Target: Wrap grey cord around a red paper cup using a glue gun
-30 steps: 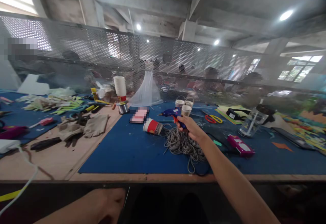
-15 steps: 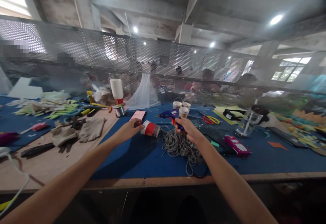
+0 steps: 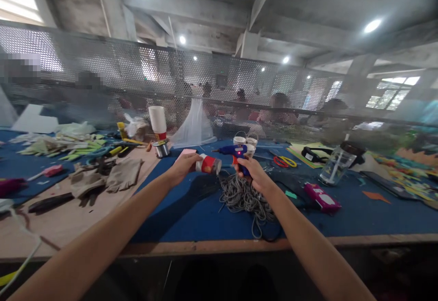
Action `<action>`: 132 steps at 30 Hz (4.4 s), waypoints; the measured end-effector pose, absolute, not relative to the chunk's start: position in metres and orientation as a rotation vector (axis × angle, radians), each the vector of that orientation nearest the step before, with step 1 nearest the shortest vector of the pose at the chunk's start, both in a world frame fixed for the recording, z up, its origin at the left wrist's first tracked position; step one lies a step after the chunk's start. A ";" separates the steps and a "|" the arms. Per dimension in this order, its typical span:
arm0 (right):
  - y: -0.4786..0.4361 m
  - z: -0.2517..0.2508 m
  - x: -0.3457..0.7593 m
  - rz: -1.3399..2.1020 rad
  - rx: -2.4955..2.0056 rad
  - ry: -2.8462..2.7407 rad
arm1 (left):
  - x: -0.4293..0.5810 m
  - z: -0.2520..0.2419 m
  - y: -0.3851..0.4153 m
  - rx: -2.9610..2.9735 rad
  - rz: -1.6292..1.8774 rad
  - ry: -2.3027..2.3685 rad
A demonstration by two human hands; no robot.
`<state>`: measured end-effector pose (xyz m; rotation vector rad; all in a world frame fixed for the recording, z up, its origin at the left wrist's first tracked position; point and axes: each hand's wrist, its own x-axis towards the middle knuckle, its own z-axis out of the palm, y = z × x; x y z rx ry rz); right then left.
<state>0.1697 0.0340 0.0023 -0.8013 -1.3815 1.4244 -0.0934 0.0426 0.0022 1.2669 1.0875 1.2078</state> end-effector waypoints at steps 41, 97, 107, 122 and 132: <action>0.022 -0.016 0.153 0.370 -1.157 -1.912 | -0.089 -0.020 0.044 1.187 1.500 0.853; 0.021 -0.017 0.156 0.060 -1.237 -2.010 | -0.087 -0.017 0.038 1.309 1.512 0.917; 0.021 -0.016 0.157 0.080 -1.244 -2.002 | -0.086 -0.016 0.038 1.306 1.512 0.919; 0.019 -0.015 0.157 0.104 -1.245 -2.017 | -0.085 -0.014 0.037 1.297 1.509 0.907; 0.019 -0.015 0.158 0.121 -1.228 -2.025 | -0.085 -0.013 0.036 1.253 1.516 0.860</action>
